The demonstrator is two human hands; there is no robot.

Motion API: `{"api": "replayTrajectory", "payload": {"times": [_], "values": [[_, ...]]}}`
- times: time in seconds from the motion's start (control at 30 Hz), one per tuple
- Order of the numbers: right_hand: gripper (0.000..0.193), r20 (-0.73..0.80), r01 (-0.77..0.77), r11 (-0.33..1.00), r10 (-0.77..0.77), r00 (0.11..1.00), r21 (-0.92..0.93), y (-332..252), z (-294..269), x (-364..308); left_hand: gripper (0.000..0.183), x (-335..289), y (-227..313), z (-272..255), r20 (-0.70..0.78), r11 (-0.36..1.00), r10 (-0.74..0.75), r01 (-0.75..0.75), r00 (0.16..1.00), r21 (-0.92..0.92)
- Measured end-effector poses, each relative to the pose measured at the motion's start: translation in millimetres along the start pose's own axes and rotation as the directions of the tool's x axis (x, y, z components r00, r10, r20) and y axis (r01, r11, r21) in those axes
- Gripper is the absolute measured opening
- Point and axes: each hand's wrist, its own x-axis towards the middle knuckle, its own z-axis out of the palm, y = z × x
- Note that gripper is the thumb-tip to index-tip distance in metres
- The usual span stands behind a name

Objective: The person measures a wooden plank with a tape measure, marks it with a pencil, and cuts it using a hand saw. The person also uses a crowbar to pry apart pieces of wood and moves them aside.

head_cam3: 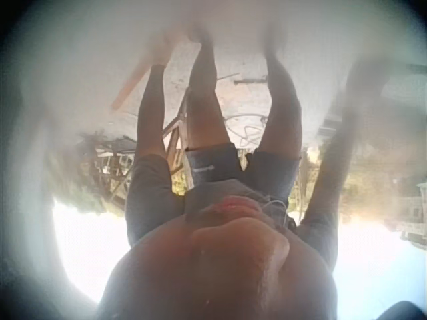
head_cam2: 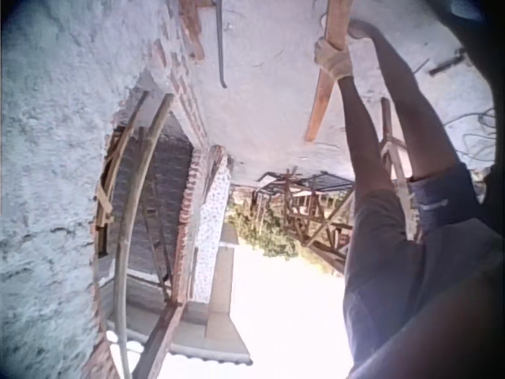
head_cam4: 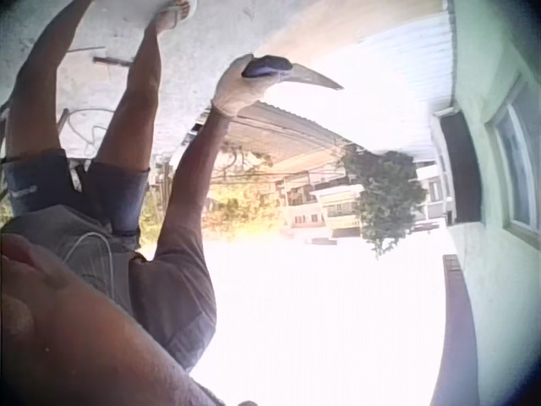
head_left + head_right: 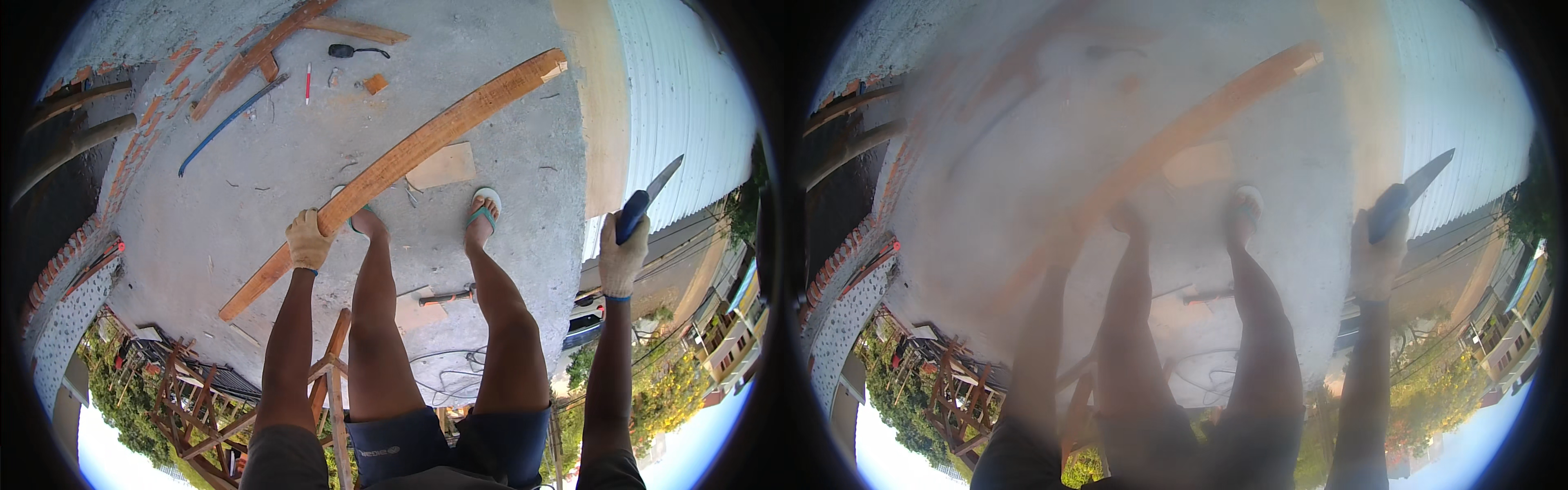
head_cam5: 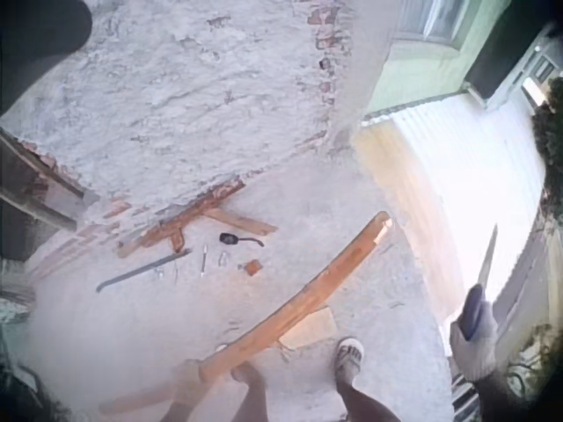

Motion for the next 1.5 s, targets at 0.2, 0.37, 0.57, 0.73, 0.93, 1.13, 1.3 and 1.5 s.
{"api": "replayTrajectory", "payload": {"times": [0.2, 0.37, 0.57, 0.73, 0.93, 1.13, 1.3, 1.5], "values": [[0.028, 0.35, 0.183, 0.983, -0.183, 0.919, 0.035, -83.8, 191.4, -15.5, 0.066, -41.6, -11.7, -23.7, 0.132, 0.986, -0.145, 0.155, 0.98, -0.066], [0.023, 0.443, 0.409, 0.909, -0.335, 0.832, -0.082, -138.1, 302.1, -63.7, 0.07, -67.6, -22.9, -44.6, 0.273, 0.933, -0.31, 0.346, 0.911, -0.095], [0.012, 0.386, 0.382, 0.865, -0.248, 0.889, -0.324, -132.8, 407.7, -50.9, 0.074, -105.5, -63.6, -24.8, 0.045, 0.968, -0.185, 0.19, 0.982, -0.164], [0.026, 0.44, 0.41, 0.813, -0.216, 0.871, -0.412, -63.3, 459.2, 19.9, 0.076, -118.5, -114.2, 38.4, -0.031, 0.868, -0.279, 0.238, 0.96, -0.435], [0.054, 0.439, 0.525, 0.802, -0.378, 0.815, -0.285, -122.6, 469.8, 107.1, 0.078, -127.2, -156.7, 92.2, -0.017, 0.779, -0.397, 0.327, 0.918, -0.534], [0.05, 0.075, 0.813, 0.566, -0.812, 0.579, -0.137, -357.1, 476.1, 272.1, 0.081, -122.2, -176.8, 97.5, -0.132, 0.782, -0.406, 0.269, 0.904, -0.562], [0.062, 0.199, 0.878, 0.456, -0.856, 0.478, -0.147, -441.0, 524.1, 281.8, 0.082, -121.5, -193.3, 62.7, -0.112, 0.875, -0.347, 0.278, 0.931, -0.397], [0.046, 0.289, 0.697, 0.37, -0.716, 0.635, -0.615, -447.8, 555.0, 245.0, 0.082, -148.5, -201.1, 56.8, -0.029, 0.858, -0.347, 0.305, 0.937, -0.412]]}}
